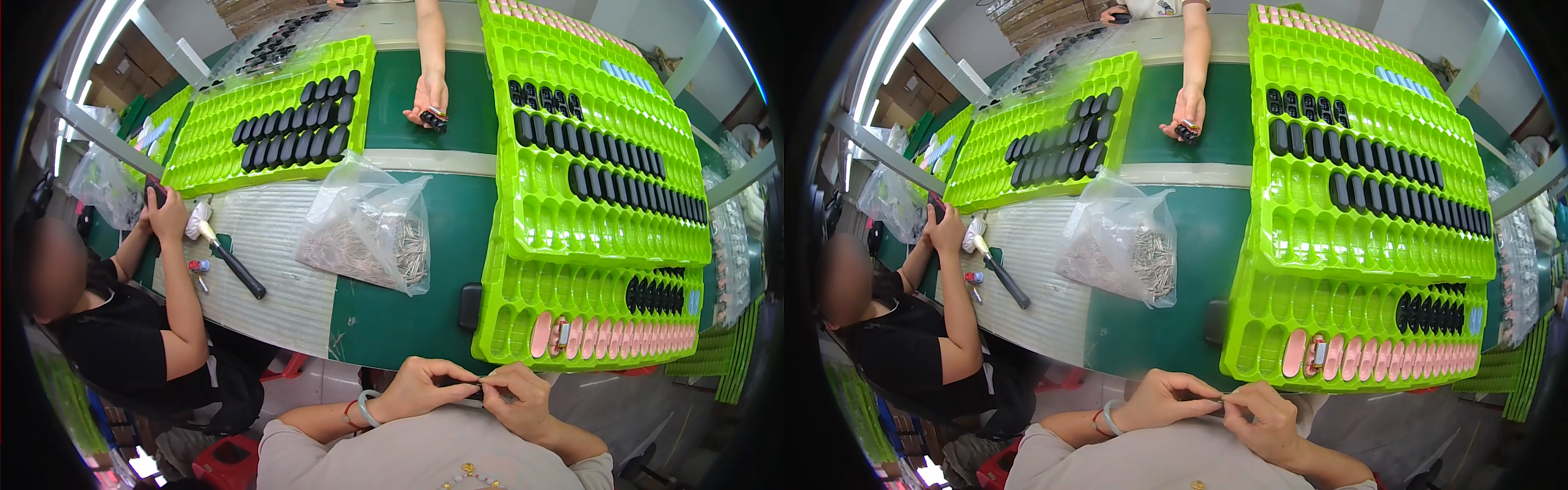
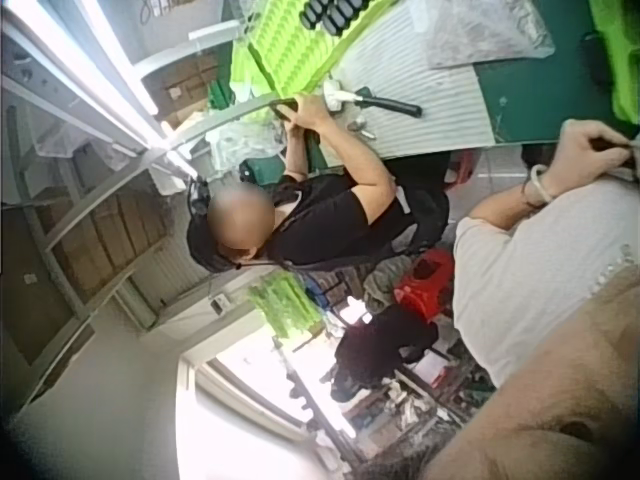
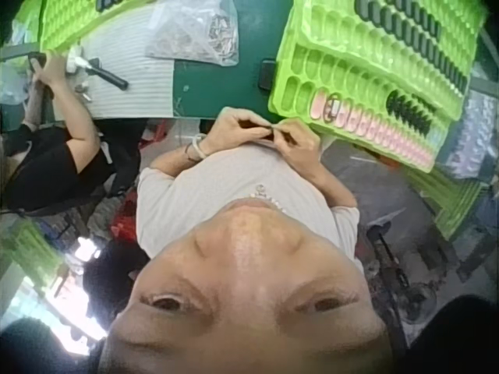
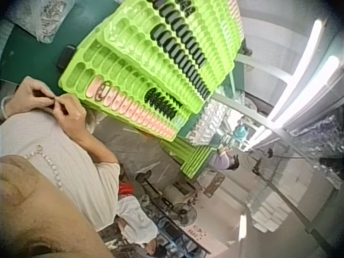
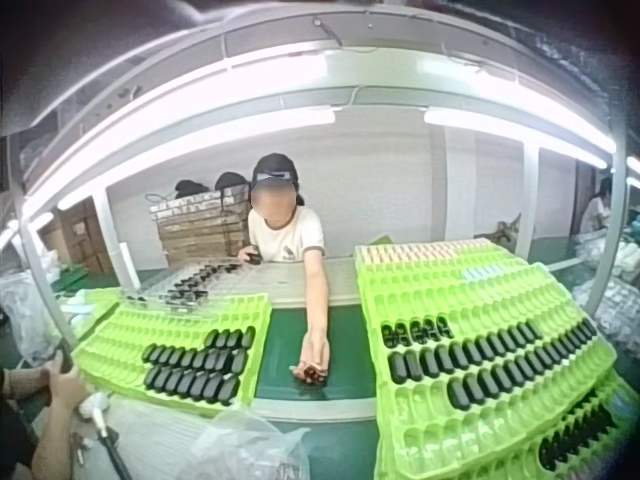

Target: The person assembles small black electronic devices by inserting metal pins into the casing. They handle the devices one at a time, placing them into a green plastic tray after each assembly step.

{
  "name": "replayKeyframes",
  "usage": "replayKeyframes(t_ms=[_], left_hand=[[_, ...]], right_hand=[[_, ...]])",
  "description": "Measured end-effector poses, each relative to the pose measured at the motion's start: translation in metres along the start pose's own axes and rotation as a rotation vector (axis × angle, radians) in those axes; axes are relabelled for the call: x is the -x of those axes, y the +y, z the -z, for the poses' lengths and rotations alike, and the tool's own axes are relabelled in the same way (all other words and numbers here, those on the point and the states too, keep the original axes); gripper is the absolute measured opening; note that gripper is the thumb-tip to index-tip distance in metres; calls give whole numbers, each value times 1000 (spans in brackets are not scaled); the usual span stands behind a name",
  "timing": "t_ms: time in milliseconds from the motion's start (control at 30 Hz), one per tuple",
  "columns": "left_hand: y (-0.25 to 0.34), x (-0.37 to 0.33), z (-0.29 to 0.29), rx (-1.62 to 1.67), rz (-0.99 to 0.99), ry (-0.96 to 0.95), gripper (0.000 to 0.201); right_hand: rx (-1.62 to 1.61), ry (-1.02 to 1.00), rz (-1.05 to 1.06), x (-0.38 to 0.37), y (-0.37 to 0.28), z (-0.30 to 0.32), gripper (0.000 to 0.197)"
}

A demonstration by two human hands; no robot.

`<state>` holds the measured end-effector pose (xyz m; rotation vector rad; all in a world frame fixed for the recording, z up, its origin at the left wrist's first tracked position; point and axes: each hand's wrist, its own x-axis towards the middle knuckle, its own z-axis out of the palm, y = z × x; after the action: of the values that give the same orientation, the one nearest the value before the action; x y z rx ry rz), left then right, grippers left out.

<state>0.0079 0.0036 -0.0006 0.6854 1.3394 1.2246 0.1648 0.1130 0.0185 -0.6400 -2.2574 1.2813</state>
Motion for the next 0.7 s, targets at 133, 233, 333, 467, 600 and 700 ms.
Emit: replayKeyframes(t_ms=[133, 233, 333, 467, 600, 700], left_hand=[[3, -1, 0, -9, 3, -8, 17], [4, -1, 2, -14, 35, -24, 17], [1, -1, 2, -19, 53, -31, 17], [2, -1, 1, -26, 12, -11, 17], [3, -2, 0, -20, -1, -7, 17], [3, -2, 0, -15, 5, -7, 17]], right_hand=[[3, -3, 0, -1, 0, 1, 19], [-1, 2, -5, -1, -1, 1, 19], [5, 4, -6, -2, -1, 1, 18], [2, 3, 3, -1, 1, 0, 18], [-3, 7, -3, 0, 2, 0, 18], [-13, 15, -9, 0, 3, -1, 18]])
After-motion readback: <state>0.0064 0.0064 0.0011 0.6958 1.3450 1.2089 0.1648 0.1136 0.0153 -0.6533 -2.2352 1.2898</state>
